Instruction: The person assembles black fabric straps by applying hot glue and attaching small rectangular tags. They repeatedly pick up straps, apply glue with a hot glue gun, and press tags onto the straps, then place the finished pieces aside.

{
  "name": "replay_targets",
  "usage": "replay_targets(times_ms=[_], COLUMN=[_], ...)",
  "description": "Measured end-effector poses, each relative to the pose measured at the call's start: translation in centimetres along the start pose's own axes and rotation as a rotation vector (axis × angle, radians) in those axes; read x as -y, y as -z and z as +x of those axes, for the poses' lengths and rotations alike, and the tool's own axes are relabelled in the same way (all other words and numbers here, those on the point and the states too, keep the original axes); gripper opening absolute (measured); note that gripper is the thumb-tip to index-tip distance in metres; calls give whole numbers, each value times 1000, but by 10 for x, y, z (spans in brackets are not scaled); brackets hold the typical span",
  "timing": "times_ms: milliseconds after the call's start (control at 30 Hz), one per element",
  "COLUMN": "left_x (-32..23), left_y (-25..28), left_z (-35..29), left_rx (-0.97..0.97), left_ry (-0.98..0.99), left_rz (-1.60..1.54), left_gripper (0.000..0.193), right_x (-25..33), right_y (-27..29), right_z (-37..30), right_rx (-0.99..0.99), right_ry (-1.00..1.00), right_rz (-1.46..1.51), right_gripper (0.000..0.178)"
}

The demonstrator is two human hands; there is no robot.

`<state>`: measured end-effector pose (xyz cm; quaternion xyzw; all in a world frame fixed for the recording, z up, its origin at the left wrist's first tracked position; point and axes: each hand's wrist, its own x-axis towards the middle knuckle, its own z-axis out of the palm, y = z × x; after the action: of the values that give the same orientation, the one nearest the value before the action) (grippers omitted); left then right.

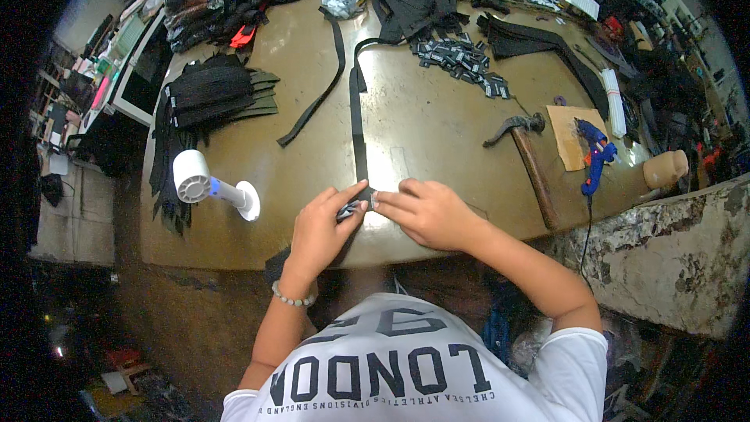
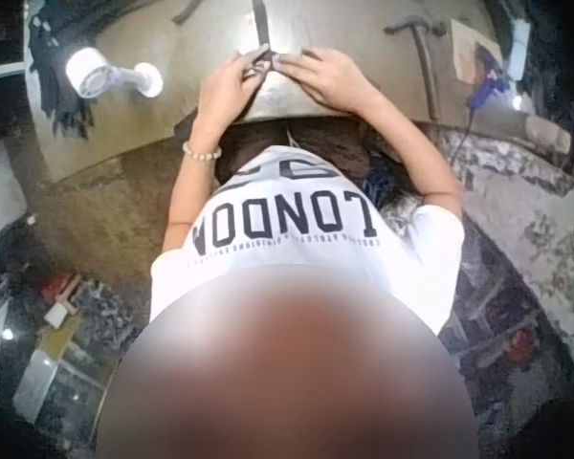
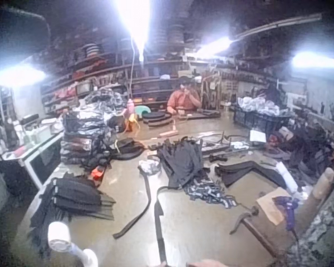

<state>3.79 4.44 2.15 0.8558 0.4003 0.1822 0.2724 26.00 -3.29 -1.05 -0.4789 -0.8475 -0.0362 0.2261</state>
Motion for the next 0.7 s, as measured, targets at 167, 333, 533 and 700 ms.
replay_targets(times_ms=[167,333,533,700], left_x=[-3,5,22,21], left_y=[6,5,-6,-1], left_z=[-14,-37,-39,-39], left_rx=[-132,-230,-224,-177], left_ry=[-63,90,9,11], left_rz=[-92,-140,-91,-81], left_gripper=[30,27,35,34], right_x=[-39,-31,65,64], right_y=[24,74,61,50], right_z=[-60,-44,25,34], right_rx=[-359,-131,27,-51], right_ry=[-819,-1148,-782,-881], right_rz=[-549,-204,396,511], right_gripper=[44,34,25,32])
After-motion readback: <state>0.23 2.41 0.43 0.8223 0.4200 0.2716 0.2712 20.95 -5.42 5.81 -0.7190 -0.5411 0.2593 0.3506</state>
